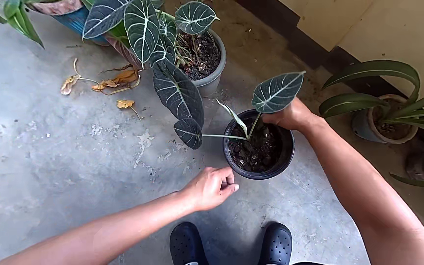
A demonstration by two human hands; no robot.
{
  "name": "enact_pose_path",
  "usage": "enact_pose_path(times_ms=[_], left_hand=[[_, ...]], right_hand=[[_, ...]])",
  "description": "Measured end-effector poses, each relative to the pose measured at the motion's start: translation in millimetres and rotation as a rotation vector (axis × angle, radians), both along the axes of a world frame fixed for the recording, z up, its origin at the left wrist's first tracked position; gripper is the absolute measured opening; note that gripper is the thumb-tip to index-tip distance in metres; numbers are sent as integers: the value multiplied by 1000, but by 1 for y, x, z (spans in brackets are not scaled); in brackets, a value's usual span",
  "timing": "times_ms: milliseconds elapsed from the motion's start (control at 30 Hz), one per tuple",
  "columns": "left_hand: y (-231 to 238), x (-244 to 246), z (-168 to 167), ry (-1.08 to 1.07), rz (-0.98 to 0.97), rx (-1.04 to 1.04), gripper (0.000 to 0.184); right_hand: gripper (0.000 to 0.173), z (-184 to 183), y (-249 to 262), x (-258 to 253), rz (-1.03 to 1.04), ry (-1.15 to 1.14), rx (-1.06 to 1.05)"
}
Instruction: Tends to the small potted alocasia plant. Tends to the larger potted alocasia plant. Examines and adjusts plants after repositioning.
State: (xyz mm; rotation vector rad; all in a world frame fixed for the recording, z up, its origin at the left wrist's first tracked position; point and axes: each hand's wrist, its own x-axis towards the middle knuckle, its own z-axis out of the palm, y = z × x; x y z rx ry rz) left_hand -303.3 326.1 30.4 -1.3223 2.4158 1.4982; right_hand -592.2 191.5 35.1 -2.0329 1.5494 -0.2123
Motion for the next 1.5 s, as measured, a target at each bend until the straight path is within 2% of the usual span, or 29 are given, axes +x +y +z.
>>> enact_pose_path(times_ms=[33,100,167,200,267,367,433,533,600,667,767,833,967,1033,1133,1200,1300,1400,1500], left_hand=[[3,-2,-4,-64,81,171,39],[1,-9,-13,-89,259,384,66],[-7,-19,-17,-42,398,449,88],[-11,-23,-17,-14,453,456,90],[-19,-31,-19,41,552,447,87],[-30,-38,-19,44,597,466,85],[-35,-41,-20,13,557,496,85],[-54,-37,-17,-42,450,472,87],[-65,-31,-12,-72,388,449,86],[-75,-28,-6,-105,345,436,83],[-79,-31,-7,-115,331,454,82],[-79,-32,-11,-109,345,445,84],[-77,-33,-17,-102,377,425,87],[-76,-33,-20,-106,388,416,88],[-73,-32,-20,-107,384,377,89],[-72,-32,-20,-108,376,345,89],[-71,-31,-25,-103,374,335,90],[-73,-32,-22,-107,382,337,90],[-74,-31,-24,-122,376,330,91]], right_hand=[[44,-1,2,0,-33,-17,-9],[43,-13,4,5,-44,8,-44],[33,-31,2,19,56,45,-111],[31,-35,1,25,115,74,-95],[31,-25,-3,26,165,82,1],[34,-5,-5,15,89,33,22],[29,-19,0,12,46,25,-22],[26,-39,0,18,126,28,-22],[22,-30,-7,13,169,23,64],[20,-20,-9,1,134,43,50],[27,-23,8,-6,64,226,-55],[30,-23,20,1,69,351,-27],[31,0,21,-4,29,207,-107],[37,1,27,-6,5,246,-156],[30,-9,34,5,61,440,-5],[30,-3,28,1,69,375,62],[29,7,23,-10,-4,184,-31],[31,-26,15,-10,-56,11,-94],[31,-41,1,11,64,61,-14]])
